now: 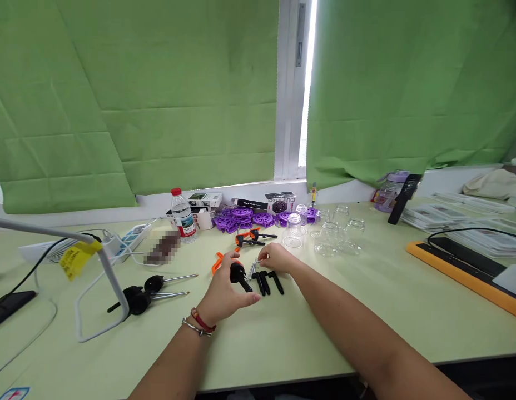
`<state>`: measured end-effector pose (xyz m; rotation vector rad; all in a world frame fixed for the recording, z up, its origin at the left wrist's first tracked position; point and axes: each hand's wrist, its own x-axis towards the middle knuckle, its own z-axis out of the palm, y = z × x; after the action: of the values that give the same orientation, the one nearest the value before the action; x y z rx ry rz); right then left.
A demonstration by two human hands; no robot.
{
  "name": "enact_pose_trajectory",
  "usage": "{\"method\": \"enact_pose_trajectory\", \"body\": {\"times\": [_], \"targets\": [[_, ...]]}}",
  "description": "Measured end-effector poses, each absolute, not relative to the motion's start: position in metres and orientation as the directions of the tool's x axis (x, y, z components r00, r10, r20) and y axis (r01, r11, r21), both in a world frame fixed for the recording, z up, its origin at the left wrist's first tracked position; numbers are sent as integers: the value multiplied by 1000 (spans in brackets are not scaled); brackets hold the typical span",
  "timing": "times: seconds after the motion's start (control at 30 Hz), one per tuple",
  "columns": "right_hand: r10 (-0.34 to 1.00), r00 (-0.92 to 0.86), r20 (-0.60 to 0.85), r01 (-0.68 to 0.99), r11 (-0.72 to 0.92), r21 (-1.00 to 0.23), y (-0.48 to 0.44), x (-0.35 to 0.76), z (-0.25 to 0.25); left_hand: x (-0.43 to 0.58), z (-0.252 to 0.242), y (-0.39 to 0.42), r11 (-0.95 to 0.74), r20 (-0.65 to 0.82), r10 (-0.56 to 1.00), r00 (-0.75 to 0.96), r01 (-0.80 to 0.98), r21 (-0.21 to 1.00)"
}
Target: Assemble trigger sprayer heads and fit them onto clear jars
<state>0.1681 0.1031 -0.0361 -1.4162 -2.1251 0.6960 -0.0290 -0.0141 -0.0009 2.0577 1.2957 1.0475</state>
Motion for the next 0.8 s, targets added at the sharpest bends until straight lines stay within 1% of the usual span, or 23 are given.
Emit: {"method": "enact_pose_trajectory", "body": {"times": [0.17,0.27,0.53,0.8], "targets": [[929,-351,118,712,346,-610,106,163,-42,-30,1,-13,-382,267,916,300,448,808],[928,-351,128,717,354,-600,106,165,-43,-30,2,-13,-366,244,918,313,429,826],[931,-333,151,725,355,-590,103,167,-44,-30,0,-13,-363,240,915,326,401,841],[932,-332,145,739,353,-574,103,167,-43,-29,0,-14,-394,260,907,331,451,801]]}}
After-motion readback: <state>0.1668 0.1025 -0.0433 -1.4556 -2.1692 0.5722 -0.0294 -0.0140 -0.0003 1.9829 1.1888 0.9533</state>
